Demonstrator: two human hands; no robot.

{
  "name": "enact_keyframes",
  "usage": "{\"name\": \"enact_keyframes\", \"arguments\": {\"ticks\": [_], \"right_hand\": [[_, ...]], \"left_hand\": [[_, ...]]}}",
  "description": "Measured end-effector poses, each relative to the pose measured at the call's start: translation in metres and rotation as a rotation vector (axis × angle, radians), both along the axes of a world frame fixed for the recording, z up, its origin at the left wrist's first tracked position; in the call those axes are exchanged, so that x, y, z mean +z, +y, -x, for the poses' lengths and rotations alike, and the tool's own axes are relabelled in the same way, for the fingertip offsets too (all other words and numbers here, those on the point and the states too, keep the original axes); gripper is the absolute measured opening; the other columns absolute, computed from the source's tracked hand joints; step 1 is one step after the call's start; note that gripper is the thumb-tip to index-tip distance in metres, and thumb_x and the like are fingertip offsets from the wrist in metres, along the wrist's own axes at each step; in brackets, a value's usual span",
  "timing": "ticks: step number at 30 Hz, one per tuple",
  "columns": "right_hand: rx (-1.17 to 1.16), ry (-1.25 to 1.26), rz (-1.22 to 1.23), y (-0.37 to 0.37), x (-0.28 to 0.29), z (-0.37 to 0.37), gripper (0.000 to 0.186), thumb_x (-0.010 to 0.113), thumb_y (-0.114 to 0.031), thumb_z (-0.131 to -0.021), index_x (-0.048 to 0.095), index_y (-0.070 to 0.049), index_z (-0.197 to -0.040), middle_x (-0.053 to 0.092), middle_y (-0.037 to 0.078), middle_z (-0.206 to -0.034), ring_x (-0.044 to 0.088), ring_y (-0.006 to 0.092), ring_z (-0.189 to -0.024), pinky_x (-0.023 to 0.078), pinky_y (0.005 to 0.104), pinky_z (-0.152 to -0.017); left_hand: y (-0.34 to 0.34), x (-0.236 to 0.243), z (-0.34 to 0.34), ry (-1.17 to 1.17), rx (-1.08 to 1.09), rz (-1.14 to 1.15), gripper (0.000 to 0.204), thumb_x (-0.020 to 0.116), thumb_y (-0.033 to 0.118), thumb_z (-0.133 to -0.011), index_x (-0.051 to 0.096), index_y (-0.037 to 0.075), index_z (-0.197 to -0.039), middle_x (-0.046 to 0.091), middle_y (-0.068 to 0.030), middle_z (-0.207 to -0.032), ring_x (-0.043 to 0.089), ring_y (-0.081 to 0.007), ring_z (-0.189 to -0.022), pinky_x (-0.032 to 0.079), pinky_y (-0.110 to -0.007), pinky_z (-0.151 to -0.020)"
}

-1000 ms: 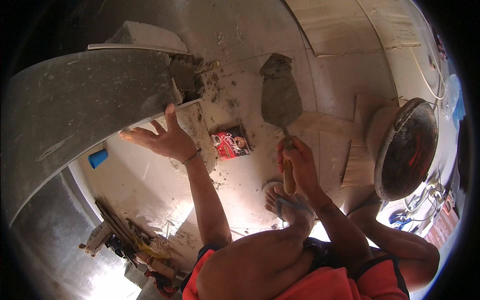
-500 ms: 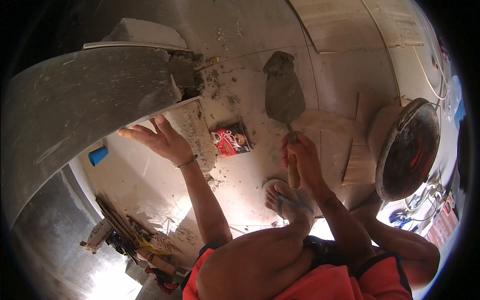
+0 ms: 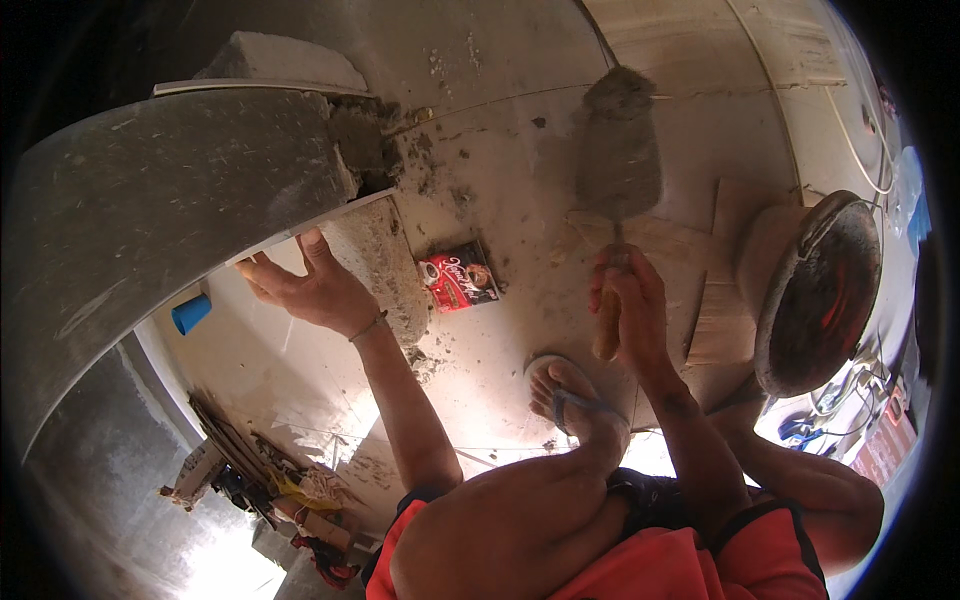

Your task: The person scoops cement from a bucket with a trowel and applies it to a wall corner, smoothing it with a flat tool. They briefly stand and walk through a cluttered construction area before returning to continue applying and smoothing the cement.

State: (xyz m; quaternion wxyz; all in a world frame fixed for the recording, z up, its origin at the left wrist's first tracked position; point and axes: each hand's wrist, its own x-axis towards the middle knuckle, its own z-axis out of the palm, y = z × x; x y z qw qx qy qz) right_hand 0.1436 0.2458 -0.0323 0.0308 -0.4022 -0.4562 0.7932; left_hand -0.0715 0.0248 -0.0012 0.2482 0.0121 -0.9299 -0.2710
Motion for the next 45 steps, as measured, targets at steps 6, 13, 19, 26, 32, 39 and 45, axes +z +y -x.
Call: {"name": "enact_keyframes", "arguments": {"ticks": [6,13,19,26,32,39,45], "right_hand": [[-0.119,-0.109,-0.228,-0.042,-0.015,0.014,0.015,0.051,-0.01,-0.093,0.056,-0.008,-0.107,0.056,0.002,-0.08,0.057,0.0092,-0.069,0.049,0.0279,-0.061],[0.332,0.116,-0.442,-0.136,0.009,0.048,0.026,0.054,-0.024,-0.095,0.054,-0.002,-0.109,0.058,0.025,-0.099,0.058,0.0458,-0.086,0.046,0.0495,-0.074],[0.38,-0.124,0.424,-0.061,0.014,0.062,0.027,0.049,-0.029,-0.096,0.061,-0.005,-0.098,0.055,0.004,-0.07,0.052,0.0102,-0.057,0.043,0.0274,-0.052],[0.417,0.018,1.396,-0.049,-0.029,0.079,0.039,0.044,-0.043,-0.102,0.057,-0.009,-0.086,0.05,-0.001,-0.061,0.045,0.0079,-0.047,0.039,0.0252,-0.043],[0.591,0.03,1.324,-0.05,-0.045,0.097,0.04,0.047,-0.048,-0.1,0.057,-0.011,-0.087,0.051,-0.001,-0.062,0.044,0.0074,-0.047,0.037,0.0246,-0.042],[0.716,-0.153,1.053,-0.046,0.01,0.098,0.041,0.046,-0.048,-0.101,0.05,-0.01,-0.085,0.048,0.001,-0.062,0.042,0.0092,-0.044,0.038,0.026,-0.041],[0.662,-0.142,1.096,-0.012,0.011,0.081,0.039,0.045,-0.043,-0.102,0.052,-0.01,-0.084,0.049,0.001,-0.061,0.047,0.0101,-0.045,0.041,0.027,-0.041]], "left_hand": [[-0.001,0.007,-0.002,0.01,-0.034,-0.067,0.08,0.074,0.028,-0.087,0.031,0.001,-0.148,0.036,-0.0233,-0.143,0.042,-0.0337,-0.135,0.045,-0.046,-0.109],[-0.004,-0.001,0.001,0.008,-0.077,-0.197,0.077,0.073,0.018,-0.086,0.031,-0.004,-0.146,0.032,-0.0225,-0.146,0.036,-0.0358,-0.137,0.056,-0.04,-0.101],[0.002,-0.002,0.002,0.012,-0.046,-0.194,0.071,0.071,0.013,-0.087,0.033,-0.004,-0.145,0.033,-0.0213,-0.146,0.034,-0.0343,-0.139,0.06,-0.038,-0.095],[0.002,-0.004,0.002,0.043,-0.09,-0.281,0.07,0.072,0.011,-0.086,0.036,-0.006,-0.143,0.035,-0.0221,-0.146,0.034,-0.0336,-0.139,0.059,-0.037,-0.096],[0.002,-0.008,0.002,0.036,-0.066,-0.292,0.068,0.072,0.015,-0.087,0.037,-0.007,-0.141,0.036,-0.0223,-0.146,0.034,-0.0343,-0.139,0.057,-0.039,-0.098],[0.014,-0.005,0.001,0.025,-0.072,-0.426,0.067,0.071,0.017,-0.088,0.038,-0.007,-0.14,0.037,-0.0218,-0.145,0.034,-0.0342,-0.14,0.054,-0.041,-0.101],[0.012,-0.005,0.001,0.023,-0.098,-0.474,0.068,0.07,0.014,-0.088,0.036,-0.005,-0.143,0.038,-0.0208,-0.145,0.033,-0.0334,-0.14,0.053,-0.042,-0.103]]}}
